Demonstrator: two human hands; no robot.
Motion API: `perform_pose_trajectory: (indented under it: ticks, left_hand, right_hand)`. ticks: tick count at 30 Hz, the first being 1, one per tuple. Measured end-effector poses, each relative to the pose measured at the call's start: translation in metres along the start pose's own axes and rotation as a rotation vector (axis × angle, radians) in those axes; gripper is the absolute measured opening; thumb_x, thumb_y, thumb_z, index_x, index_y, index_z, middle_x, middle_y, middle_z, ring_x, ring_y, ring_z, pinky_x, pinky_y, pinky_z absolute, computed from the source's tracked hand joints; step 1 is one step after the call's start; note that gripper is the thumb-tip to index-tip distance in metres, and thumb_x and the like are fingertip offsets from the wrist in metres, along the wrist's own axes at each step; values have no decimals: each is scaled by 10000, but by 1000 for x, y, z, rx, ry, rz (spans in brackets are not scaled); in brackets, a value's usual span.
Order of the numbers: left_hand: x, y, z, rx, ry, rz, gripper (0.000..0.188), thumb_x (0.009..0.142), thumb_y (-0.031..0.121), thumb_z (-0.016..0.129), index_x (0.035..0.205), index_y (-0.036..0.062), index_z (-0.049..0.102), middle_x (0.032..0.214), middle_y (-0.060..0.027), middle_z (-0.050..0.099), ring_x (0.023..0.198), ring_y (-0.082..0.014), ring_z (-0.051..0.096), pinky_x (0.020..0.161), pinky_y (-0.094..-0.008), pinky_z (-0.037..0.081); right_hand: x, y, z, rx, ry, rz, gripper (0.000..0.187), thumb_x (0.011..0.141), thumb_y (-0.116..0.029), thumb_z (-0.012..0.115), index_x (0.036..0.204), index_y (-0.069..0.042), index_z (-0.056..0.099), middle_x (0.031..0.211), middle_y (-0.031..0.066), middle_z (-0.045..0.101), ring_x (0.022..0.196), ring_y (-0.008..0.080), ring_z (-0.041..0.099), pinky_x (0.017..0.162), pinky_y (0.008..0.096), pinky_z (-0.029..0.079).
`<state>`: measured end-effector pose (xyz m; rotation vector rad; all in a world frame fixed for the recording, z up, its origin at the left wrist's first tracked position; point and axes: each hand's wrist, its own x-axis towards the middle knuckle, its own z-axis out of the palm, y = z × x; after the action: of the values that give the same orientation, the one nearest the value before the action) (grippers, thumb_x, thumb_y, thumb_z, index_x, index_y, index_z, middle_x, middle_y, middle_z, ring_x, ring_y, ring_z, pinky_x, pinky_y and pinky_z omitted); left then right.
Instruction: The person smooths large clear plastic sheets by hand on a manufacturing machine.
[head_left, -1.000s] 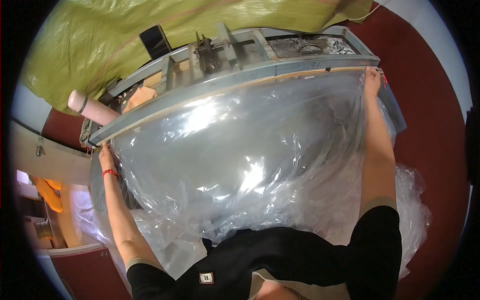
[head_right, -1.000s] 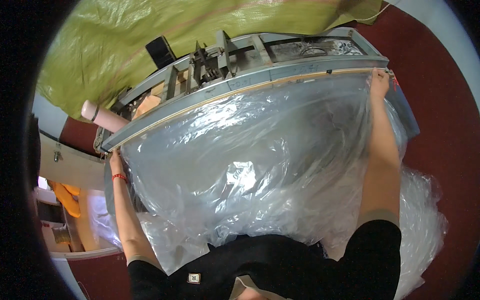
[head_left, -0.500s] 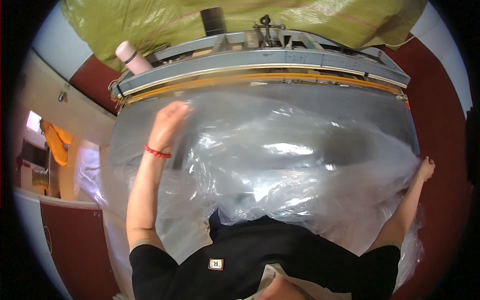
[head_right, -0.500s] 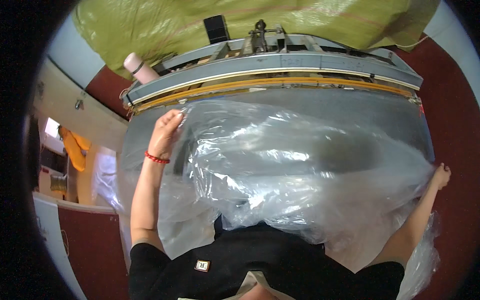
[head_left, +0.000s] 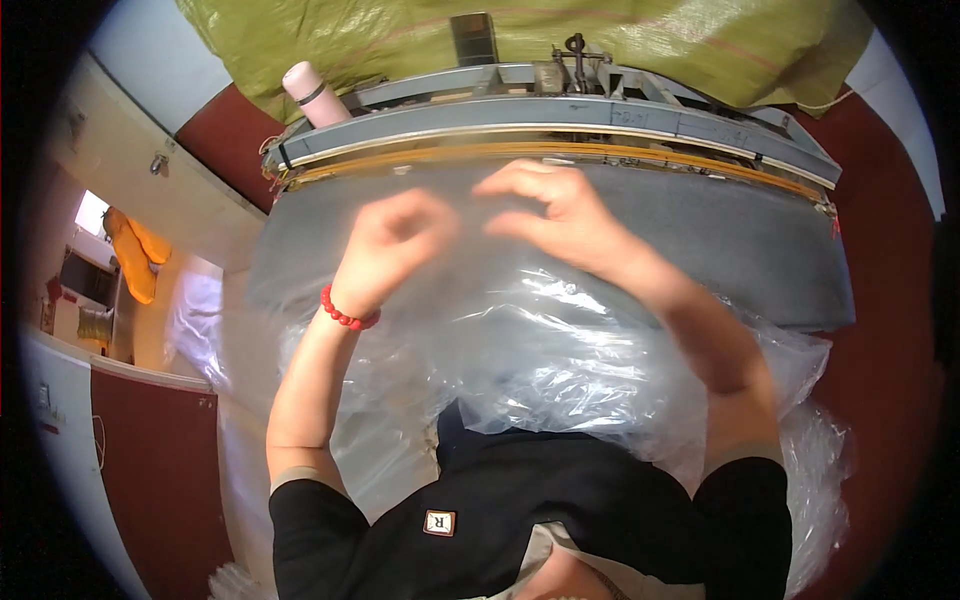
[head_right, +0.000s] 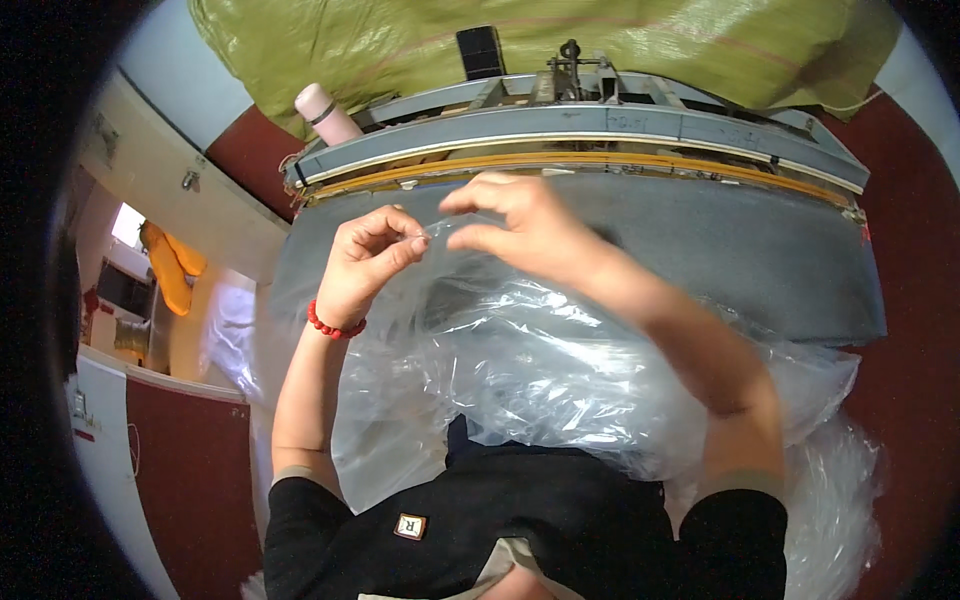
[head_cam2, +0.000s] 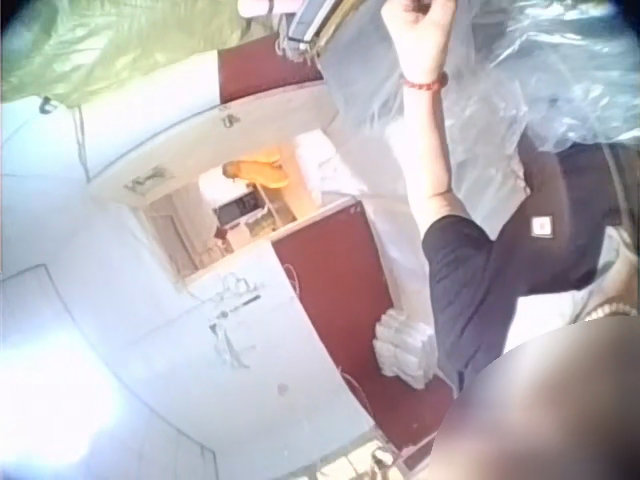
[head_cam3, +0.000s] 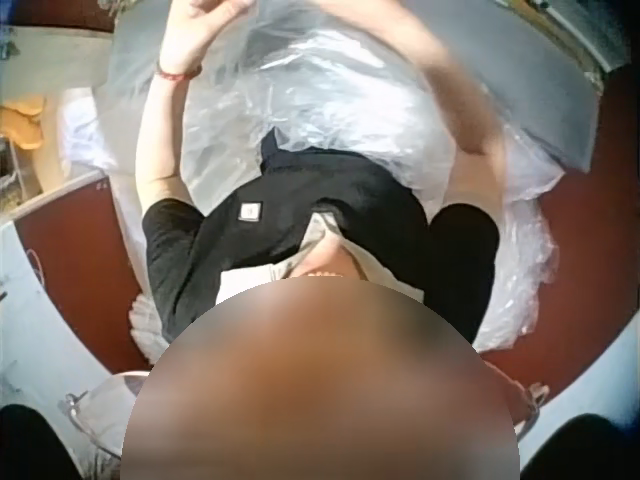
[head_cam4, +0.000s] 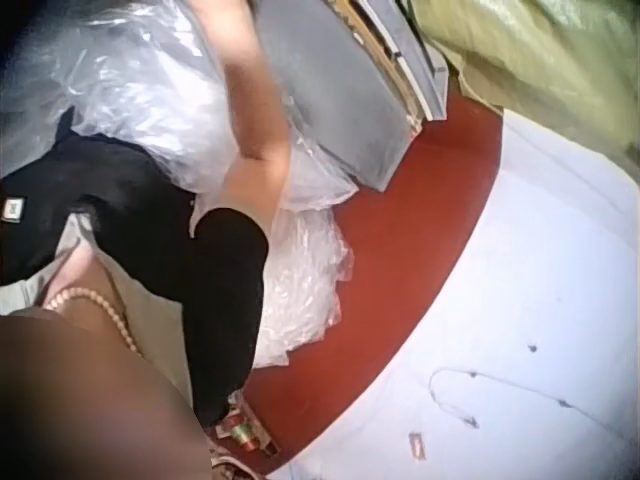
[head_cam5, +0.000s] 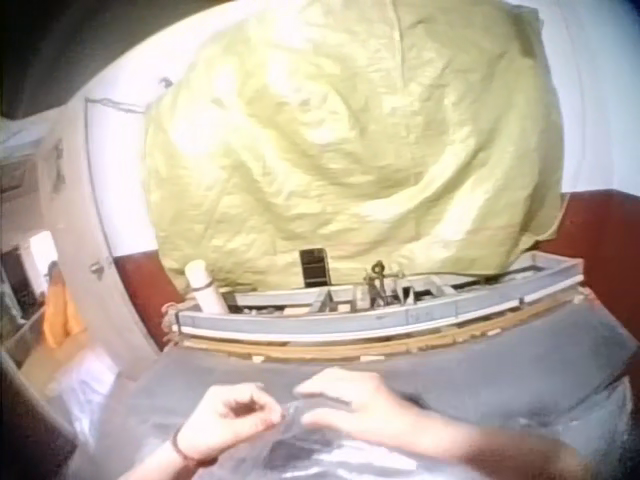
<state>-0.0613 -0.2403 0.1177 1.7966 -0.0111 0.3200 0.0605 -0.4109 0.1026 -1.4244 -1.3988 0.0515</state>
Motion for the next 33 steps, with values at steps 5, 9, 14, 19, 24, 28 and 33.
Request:
perform_pose_trajectory:
  ticks: [5,9,14,19,24,28,33]
  left_hand:
    - [-7,6,-6,512,138,322,118,708,26,639,693,16,523,613,-2,484,514,-75,437,465,-212,348]
    - [-8,-8,-3,924,368,615,248,604,19,680,606,32,432,537,-69,410,455,-175,425,413,-256,333]
    - [-6,-27,-4,774,189,395,144,645,11,610,628,14,467,557,-60,465,471,-142,440,436,-264,356]
    - [-46,-56,-54,492,-400,58,84,701,26,465,707,-7,543,583,-60,513,527,-104,461,495,-259,374]
    - [-134,-147,-193,1095,-624,-491,139,711,150,492,749,32,554,703,-159,567,638,-295,537,591,-377,426]
    - [-160,-132,-309,1586,-224,-908,261,768,249,456,925,104,607,944,-138,594,846,-319,570,735,-415,439]
    - [-63,-87,-286,1853,1182,196,238,763,263,556,859,47,582,797,-134,598,743,-317,565,660,-417,444]
  right_hand:
    - [-1,13,36,478,-15,346,89,802,-117,572,831,-34,577,771,-2,566,622,50,485,550,183,390]
    - [0,8,59,962,49,486,144,838,-177,542,900,-47,545,736,-26,534,644,41,456,542,157,359]
    - [6,43,63,570,74,334,94,837,-153,524,887,-73,534,736,-24,532,652,31,466,517,162,346]
    - [-38,91,11,518,525,570,110,866,-174,448,874,-103,532,696,-22,529,581,39,452,476,170,342]
    - [-129,130,-113,-35,1041,617,274,857,-265,494,1015,-45,542,867,11,556,751,82,490,641,227,407]
    - [-247,160,-240,-580,1030,597,253,865,-231,473,984,-23,555,846,0,548,756,82,485,680,215,398]
    - [-327,142,-315,-1107,1011,732,283,872,-264,435,905,-13,562,807,72,587,729,188,540,635,306,421]
